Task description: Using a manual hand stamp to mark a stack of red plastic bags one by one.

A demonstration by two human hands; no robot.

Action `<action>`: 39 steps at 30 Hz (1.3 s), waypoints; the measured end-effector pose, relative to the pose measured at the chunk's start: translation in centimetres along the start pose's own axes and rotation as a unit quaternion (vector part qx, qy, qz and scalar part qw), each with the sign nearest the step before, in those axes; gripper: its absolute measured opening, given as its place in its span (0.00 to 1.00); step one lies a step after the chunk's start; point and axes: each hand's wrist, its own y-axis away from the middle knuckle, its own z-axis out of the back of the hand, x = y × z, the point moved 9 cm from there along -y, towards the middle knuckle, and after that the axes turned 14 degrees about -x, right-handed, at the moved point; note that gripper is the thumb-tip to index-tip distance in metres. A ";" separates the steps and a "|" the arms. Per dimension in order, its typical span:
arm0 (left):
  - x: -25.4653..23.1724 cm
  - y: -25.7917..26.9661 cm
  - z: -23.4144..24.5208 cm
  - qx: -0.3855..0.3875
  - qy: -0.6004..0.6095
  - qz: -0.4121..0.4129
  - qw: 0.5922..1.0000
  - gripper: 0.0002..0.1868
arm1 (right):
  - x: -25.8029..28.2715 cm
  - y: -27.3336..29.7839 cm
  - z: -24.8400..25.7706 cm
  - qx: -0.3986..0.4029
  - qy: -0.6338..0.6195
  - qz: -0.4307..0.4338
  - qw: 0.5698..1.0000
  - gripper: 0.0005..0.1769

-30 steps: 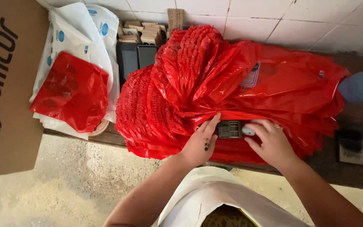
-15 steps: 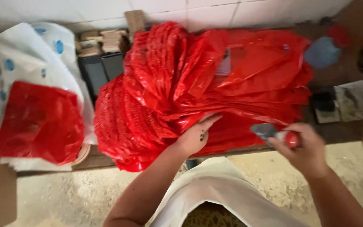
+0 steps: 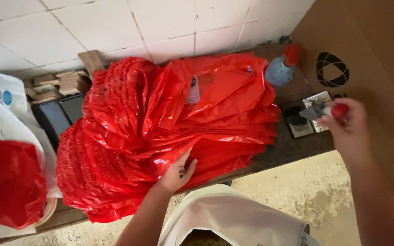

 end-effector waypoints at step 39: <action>5.3 3.1 -3.7 0.074 -0.072 0.142 0.984 0.33 | -8.8 -3.5 -2.1 0.053 0.171 0.221 0.959 0.29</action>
